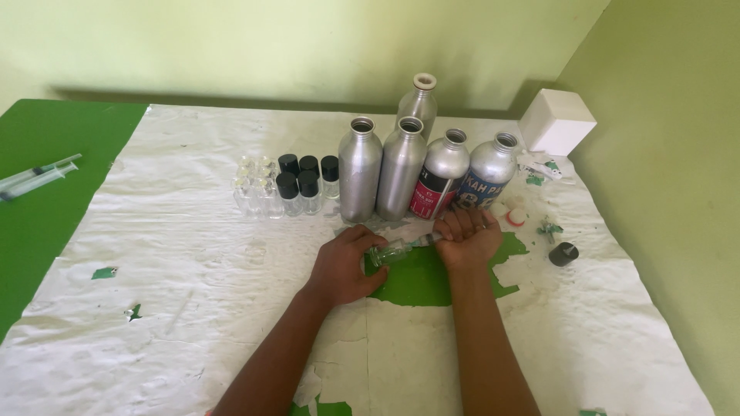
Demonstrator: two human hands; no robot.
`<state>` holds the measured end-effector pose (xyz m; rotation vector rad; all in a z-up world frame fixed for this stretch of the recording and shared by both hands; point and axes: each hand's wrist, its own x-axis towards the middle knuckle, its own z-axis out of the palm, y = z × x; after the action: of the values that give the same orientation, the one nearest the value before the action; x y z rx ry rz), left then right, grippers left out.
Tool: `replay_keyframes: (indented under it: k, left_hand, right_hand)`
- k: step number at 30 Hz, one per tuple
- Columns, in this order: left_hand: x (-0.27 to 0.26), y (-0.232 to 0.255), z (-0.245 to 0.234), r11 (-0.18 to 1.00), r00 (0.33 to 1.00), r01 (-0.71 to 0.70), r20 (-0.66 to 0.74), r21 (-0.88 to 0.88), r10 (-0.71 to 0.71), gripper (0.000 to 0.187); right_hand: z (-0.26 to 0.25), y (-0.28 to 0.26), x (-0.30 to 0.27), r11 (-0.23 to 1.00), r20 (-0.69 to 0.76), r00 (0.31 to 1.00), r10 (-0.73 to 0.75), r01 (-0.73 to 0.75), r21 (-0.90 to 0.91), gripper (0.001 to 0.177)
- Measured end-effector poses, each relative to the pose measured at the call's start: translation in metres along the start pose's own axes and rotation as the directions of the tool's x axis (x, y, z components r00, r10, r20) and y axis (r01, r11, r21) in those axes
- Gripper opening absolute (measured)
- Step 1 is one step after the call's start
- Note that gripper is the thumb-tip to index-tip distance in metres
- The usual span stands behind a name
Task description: Transferring perfume from large aluminum canisters into smaller glass sample bottles using a syringe.
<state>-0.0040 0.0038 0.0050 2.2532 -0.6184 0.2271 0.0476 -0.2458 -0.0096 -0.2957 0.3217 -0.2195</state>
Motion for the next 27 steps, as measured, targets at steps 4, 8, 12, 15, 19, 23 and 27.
replay_keyframes:
  k: [4,8,12,15,19,23,27]
  left_hand:
    - [-0.0001,-0.0015,0.0003,1.000,1.000,-0.007,0.008,0.007,0.006,0.034]
    - [-0.0006,-0.0011,-0.0001,1.000,1.000,0.004,0.015,0.012,-0.004,0.033]
    - [-0.0006,-0.0020,0.0012,1.000,1.000,0.007,0.012,0.003,-0.007,0.035]
    - [-0.0009,-0.0023,0.0007,1.000,1.000,0.005,0.017,0.018,-0.006,0.037]
    - [0.0002,0.0007,-0.0011,1.000,1.000,0.008,0.020,0.025,-0.009,0.044]
    - [0.0001,-0.0029,0.0016,1.000,1.000,0.007,0.015,0.010,-0.007,0.047]
    - [-0.0001,-0.0054,0.0043,1.000,1.000,0.012,0.000,0.002,-0.012,0.048]
  right_hand:
    - [-0.0018,-0.0002,0.0026,1.000,0.008,1.000,0.000,0.000,-0.024,0.039]
    - [-0.0016,-0.0003,0.0015,1.000,0.030,1.000,0.008,-0.008,-0.013,0.038]
    - [-0.0028,-0.0010,0.0042,1.000,0.031,0.999,0.011,-0.011,-0.011,0.037]
    - [-0.0034,-0.0008,0.0041,1.000,0.026,1.000,0.008,-0.008,-0.006,0.038]
    - [-0.0004,0.0004,-0.0004,1.000,0.010,1.000,0.003,-0.003,0.002,0.038]
    - [-0.0025,0.0006,0.0022,1.000,0.019,1.000,-0.002,0.002,-0.001,0.039]
    - [-0.0008,-0.0002,-0.0004,1.000,0.018,1.000,0.001,-0.001,-0.014,0.039]
